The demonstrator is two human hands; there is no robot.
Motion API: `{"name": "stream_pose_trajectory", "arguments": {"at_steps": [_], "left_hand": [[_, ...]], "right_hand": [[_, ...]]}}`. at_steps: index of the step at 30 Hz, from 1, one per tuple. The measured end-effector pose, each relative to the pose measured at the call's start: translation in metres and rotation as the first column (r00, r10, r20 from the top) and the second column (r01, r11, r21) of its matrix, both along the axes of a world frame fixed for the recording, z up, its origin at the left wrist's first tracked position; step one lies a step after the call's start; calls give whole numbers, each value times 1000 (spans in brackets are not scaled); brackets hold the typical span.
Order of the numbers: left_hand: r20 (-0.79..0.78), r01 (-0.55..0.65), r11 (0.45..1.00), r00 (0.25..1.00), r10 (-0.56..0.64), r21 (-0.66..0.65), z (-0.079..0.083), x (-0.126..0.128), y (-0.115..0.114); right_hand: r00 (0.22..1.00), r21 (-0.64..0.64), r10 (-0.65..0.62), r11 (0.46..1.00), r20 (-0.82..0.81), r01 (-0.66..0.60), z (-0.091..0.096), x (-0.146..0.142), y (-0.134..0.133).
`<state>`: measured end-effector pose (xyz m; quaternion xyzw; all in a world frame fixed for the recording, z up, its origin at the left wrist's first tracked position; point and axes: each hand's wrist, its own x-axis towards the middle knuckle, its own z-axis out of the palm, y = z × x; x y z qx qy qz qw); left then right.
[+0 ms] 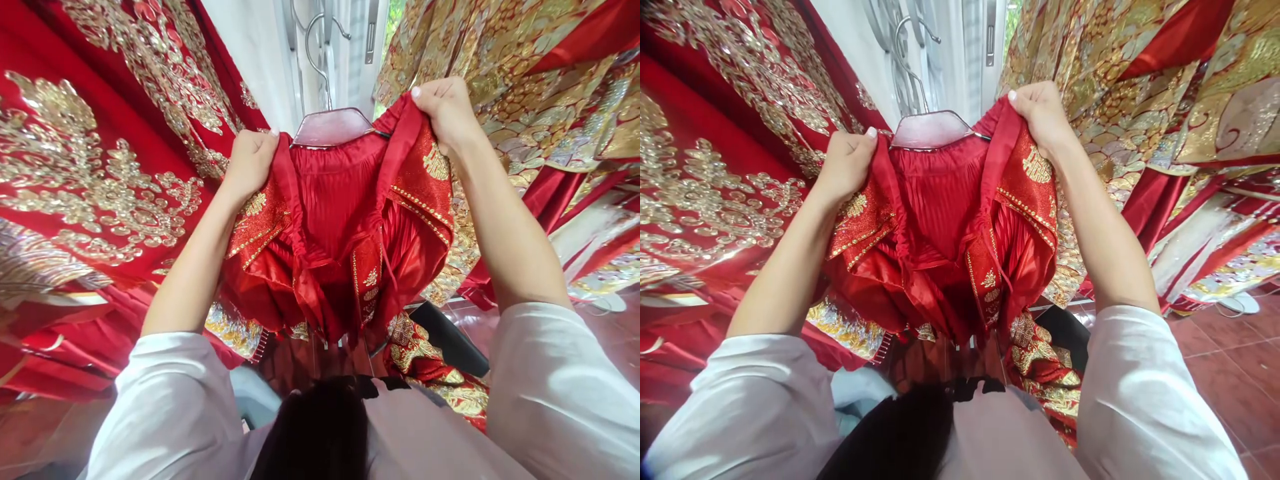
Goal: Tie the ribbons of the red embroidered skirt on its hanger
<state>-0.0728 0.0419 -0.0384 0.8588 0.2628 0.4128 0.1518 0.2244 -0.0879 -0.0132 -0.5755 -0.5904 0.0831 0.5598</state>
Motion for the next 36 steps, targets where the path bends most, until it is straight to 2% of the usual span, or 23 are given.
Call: {"name": "stream_pose_trajectory", "arguments": {"at_steps": [3, 8, 11, 14, 17, 19, 21, 24, 25, 27, 29, 31, 32, 34, 35, 36], "left_hand": [[-10, -39, 999, 999, 39, 21, 0, 1, 1], [-4, -100, 993, 995, 100, 59, 0, 6, 0], [-4, -127, 989, 992, 127, 70, -1, 7, -1], [8, -122, 990, 993, 122, 73, -2, 6, -1], [-26, -103, 993, 994, 105, 53, -2, -1, -1], [-90, -40, 999, 995, 41, 23, -1, -9, -1], [-166, 62, 998, 984, -64, -21, 0, -20, -1], [-233, 150, 986, 959, -162, -70, -2, -33, 0], [-241, 129, 991, 961, -136, -48, -5, -35, 0], [-251, -17, 998, 967, 32, 62, -11, -33, -2], [-222, -261, 947, 928, 300, 189, -18, -27, -5], [-204, -425, 874, 858, 472, 234, -21, -21, -8], [-215, -448, 865, 843, 493, 227, -21, -20, -9], [-230, -380, 902, 877, 421, 204, -20, -23, -14], [-205, -320, 922, 909, 364, 216, -22, -27, -19], [-163, -271, 929, 935, 316, 252, -26, -32, -27]], "right_hand": [[999, 81, 35, 996, 36, -38, 2, -8, -2], [989, 29, 123, 992, 75, -126, 8, -26, -1], [981, -30, 142, 990, 130, -139, 14, -36, 3], [961, -108, 125, 989, 245, -100, 13, -40, -1], [894, -152, 48, 988, 445, 23, 1, -37, -15], [827, -99, -47, 987, 560, 123, -11, -34, -29], [798, -22, -143, 981, 586, 192, -25, -30, -43], [853, 11, -171, 982, 493, 190, -45, -20, -54], [883, 1, -151, 986, 445, 168, -50, -15, -55], [941, -49, -79, 994, 330, 100, -57, -4, -51], [980, -106, -14, 994, 197, 35, -59, 6, -44], [994, -146, -2, 989, 111, 18, -57, 13, -39], [995, -157, -11, 987, 102, 27, -55, 13, -38], [986, -124, -63, 989, 153, 83, -54, 7, -43], [970, -54, -139, 987, 199, 152, -57, 0, -49], [934, 66, -266, 964, 239, 258, -63, -10, -58]]}}
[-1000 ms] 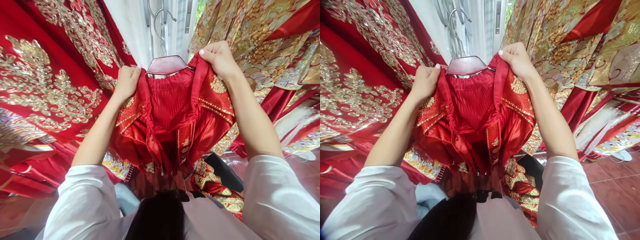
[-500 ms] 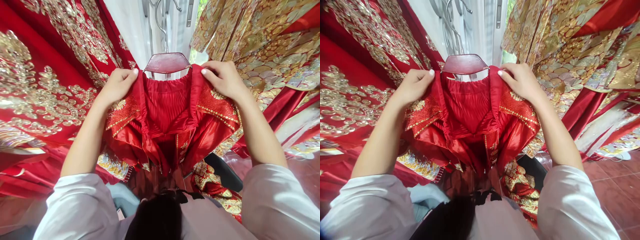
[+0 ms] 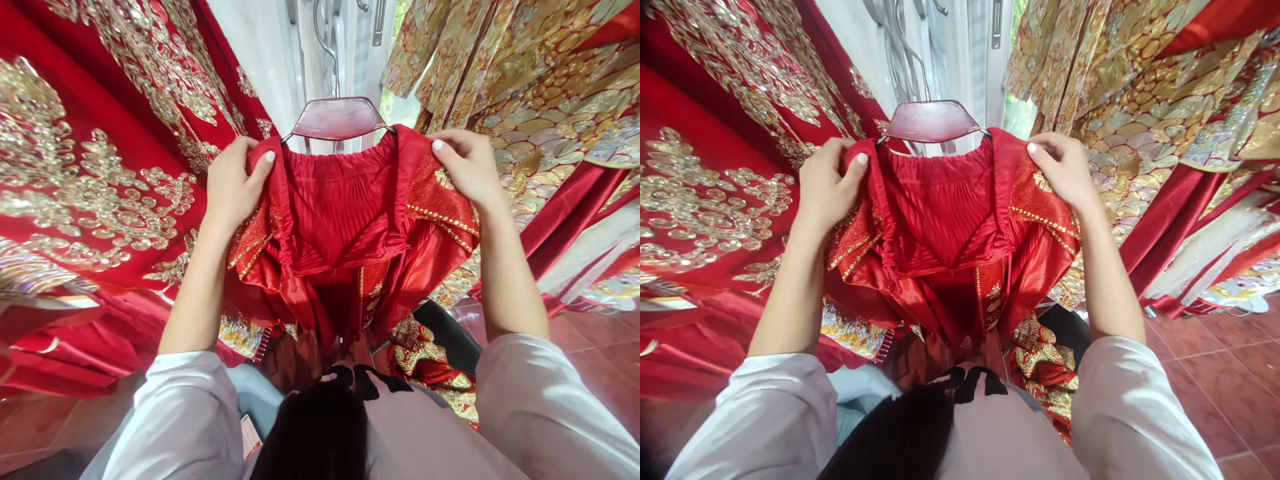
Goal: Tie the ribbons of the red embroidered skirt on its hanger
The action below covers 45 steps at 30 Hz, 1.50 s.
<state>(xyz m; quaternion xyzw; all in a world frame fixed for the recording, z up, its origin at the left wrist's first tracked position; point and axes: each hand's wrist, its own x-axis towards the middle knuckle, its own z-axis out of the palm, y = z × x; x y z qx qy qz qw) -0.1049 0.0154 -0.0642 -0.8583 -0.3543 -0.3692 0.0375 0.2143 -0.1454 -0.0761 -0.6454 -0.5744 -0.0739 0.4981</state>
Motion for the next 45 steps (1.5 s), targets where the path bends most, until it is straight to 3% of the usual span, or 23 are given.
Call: {"name": "stream_pose_trajectory", "arguments": {"at_steps": [1, 2, 3, 4, 5, 6, 8, 11, 12, 14, 17, 20, 22, 24, 27, 30, 33, 36, 40, 42, 45], "left_hand": [[57, 30, 996, 998, -34, 81, -8, -6, -10], [105, 30, 985, 993, -48, 168, -20, -11, -21], [153, -29, 973, 988, -7, 230, -35, -16, -34], [283, -138, 952, 957, 57, 275, -54, -19, -46], [262, -199, 960, 954, 144, 199, -74, -20, -58], [197, -264, 961, 950, 244, 84, -94, -19, -67], [66, -326, 940, 940, 333, -99, -125, -16, -79], [25, -243, 936, 966, 257, -254, -138, -11, -94], [66, -169, 958, 980, 189, -233, -135, -10, -101], [160, -13, 995, 987, 29, -101, -125, -6, -118], [130, 111, 993, 985, -116, 38, -120, 10, -137], [-26, 44, 995, 999, -47, -92, -136, 33, -128], [-46, -10, 980, 999, 0, -201, -150, 45, -111], [8, 6, 970, 1000, -4, -244, -161, 52, -94], [177, 122, 963, 981, -80, -241, -172, 56, -79], [399, 234, 942, 908, -125, -239, -183, 57, -76], [597, 237, 915, 802, 5, -326, -205, 53, -85], [654, 248, 864, 747, 118, -439, -242, 49, -101], [648, 315, 787, 749, 138, -531, -295, 54, -114], [658, 294, 789, 731, 179, -540, -311, 59, -113], [686, 191, 845, 682, 252, -500, -320, 66, -108]], "right_hand": [[986, 147, -151, 979, 65, 140, -10, -13, -9], [940, 311, -328, 907, 95, 285, -23, -27, -19], [865, 443, -494, 797, 84, 412, -41, -43, -29], [793, 513, -604, 706, 77, 488, -60, -58, -36], [765, 496, -641, 683, 56, 536, -81, -72, -41], [780, 407, -623, 730, 65, 549, -102, -85, -42], [815, 230, -578, 799, 40, 556, -133, -104, -37], [944, 146, -328, 933, -30, 329, -143, -126, -28], [979, 187, -204, 961, -27, 205, -137, -134, -28], [998, 288, 14, 957, 57, -30, -120, -150, -32], [966, 313, 100, 934, 239, -174, -105, -166, -31], [954, 156, 73, 980, 291, -123, -118, -162, -9], [967, 41, 100, 993, 234, -112, -135, -153, 10], [980, -11, 133, 991, 147, -133, -149, -147, 23], [991, 15, 126, 992, 46, -127, -159, -149, 29], [992, 57, 123, 991, -25, -121, -158, -154, 25], [995, 70, 74, 995, -71, -69, -158, -152, 17], [989, 96, -78, 991, -122, 90, -163, -146, 4], [959, 119, -200, 967, -203, 226, -168, -139, -21], [951, 128, -224, 959, -215, 255, -168, -137, -31], [952, 132, -233, 956, -201, 262, -165, -136, -40]]}}
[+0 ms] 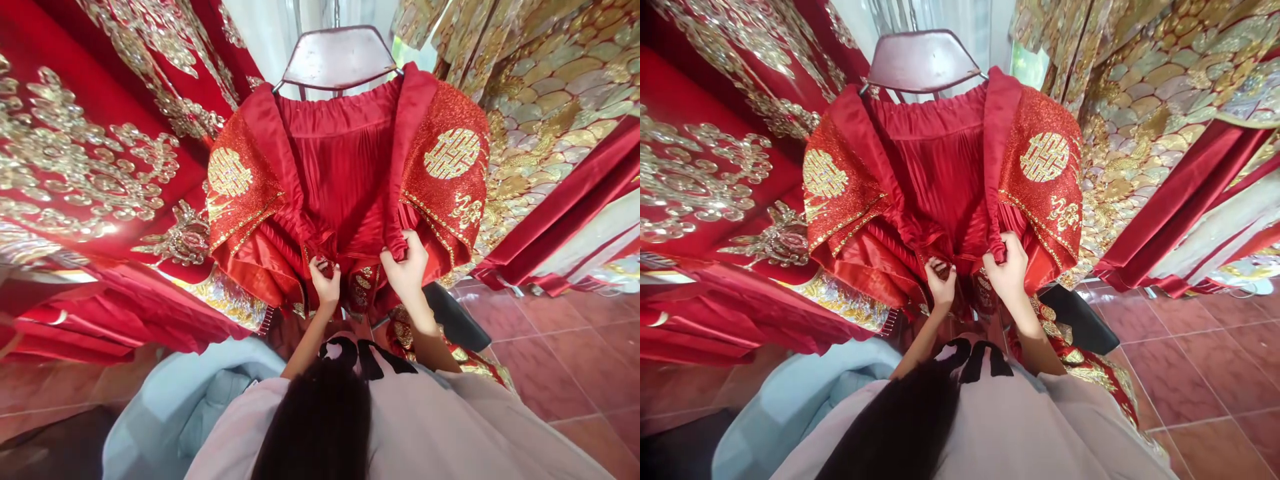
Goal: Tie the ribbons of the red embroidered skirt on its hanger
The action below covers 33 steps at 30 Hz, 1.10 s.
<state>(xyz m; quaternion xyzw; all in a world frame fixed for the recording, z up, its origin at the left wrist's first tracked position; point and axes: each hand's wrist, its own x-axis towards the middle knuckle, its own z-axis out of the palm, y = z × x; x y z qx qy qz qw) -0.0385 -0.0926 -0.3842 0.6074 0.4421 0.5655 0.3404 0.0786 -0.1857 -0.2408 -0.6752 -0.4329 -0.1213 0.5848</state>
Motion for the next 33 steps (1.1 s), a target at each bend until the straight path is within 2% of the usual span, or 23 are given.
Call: {"name": "stream_pose_trajectory", "arguments": {"at_steps": [3, 7, 9, 12, 14, 16, 19, 23, 26, 30, 33], "left_hand": [[-6, -79, 993, 997, 80, 84, 3, 2, -6], [-48, 14, 989, 999, -7, 149, 9, 2, -24], [-105, 31, 986, 994, -14, 163, 11, 3, -26], [-321, 36, 987, 947, 16, 154, 13, 8, -13], [-489, 80, 991, 872, -16, 109, 13, 11, -1], [-587, 138, 989, 806, -76, 61, 11, 12, 6], [-614, 182, 982, 780, -119, 40, 4, 10, 1], [-593, 146, 989, 799, -97, 35, -1, 9, -10], [-607, 68, 998, 794, -41, 20, 6, 17, 3], [-707, 42, 998, 705, -64, -48, 16, 27, 33], [-741, 67, 995, 664, -100, -74, 10, 23, 28]], "right_hand": [[999, 34, -1, 999, 35, -1, 4, 0, -5], [999, 29, -11, 1000, 46, 9, 8, 1, -12], [999, 7, -14, 1000, 32, 14, 9, 1, -13], [999, 6, 3, 1000, 34, -3, 8, 0, -12], [998, 21, 26, 999, 51, -27, 6, -1, -10], [997, 23, 39, 999, 60, -40, 5, -3, -8], [999, -5, 20, 1000, 42, -20, 1, -5, -5], [1000, -33, 8, 999, 3, -8, -6, -3, -7], [1000, -40, -8, 999, 1, 8, -8, 1, -9], [999, -59, 21, 998, 29, -19, -6, 0, -8], [997, 49, -81, 996, 13, 80, -12, -4, -8]]}}
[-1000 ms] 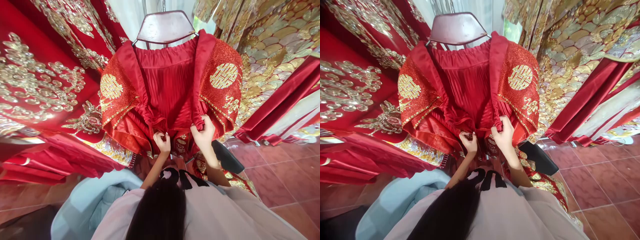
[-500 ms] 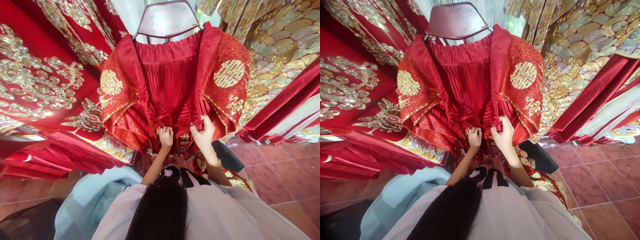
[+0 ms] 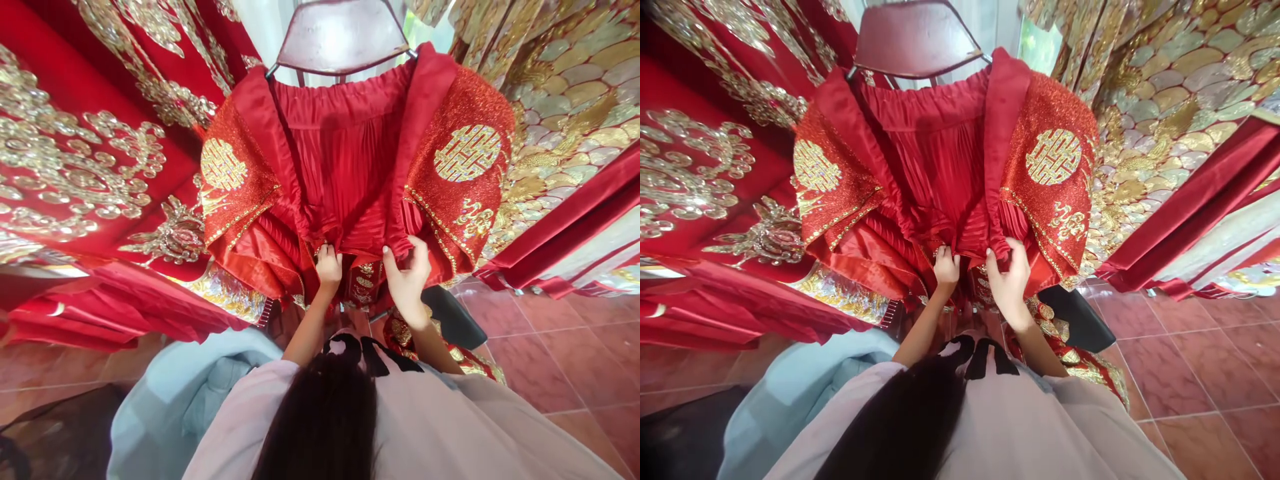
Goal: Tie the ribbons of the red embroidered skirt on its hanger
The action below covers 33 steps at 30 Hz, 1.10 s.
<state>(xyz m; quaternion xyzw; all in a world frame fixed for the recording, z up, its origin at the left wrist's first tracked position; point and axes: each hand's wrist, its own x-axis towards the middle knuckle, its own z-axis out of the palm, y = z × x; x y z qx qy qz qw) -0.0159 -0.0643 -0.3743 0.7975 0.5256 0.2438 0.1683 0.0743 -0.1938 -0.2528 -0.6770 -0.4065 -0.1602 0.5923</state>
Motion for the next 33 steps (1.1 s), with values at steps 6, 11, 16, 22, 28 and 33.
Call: {"name": "stream_pose_trajectory", "arguments": {"at_steps": [6, 11, 16, 22, 28, 33], "left_hand": [[-121, 89, 989, 987, -104, -118, -30, -24, -64], [-191, 130, 972, 967, -168, -197, -32, -32, -73], [-232, 139, 963, 953, -193, -229, -28, -35, -70], [-259, 129, 959, 946, -195, -254, -27, -36, -71], [-264, 115, 960, 947, -183, -255, -27, -33, -68], [-263, 118, 958, 946, -188, -260, -27, -30, -71]], "right_hand": [[985, 2, -11, 1000, 171, 11, -64, -25, -8], [967, -597, 217, 761, -137, -255, -112, -52, -7], [959, -780, 192, 559, -208, -281, -111, -55, 2], [967, -825, 171, 508, -186, -249, -96, -54, 3], [971, -842, 90, 485, -222, -237, -91, -57, 11], [939, -817, 64, 477, -337, -325, -89, -55, 12]]}}
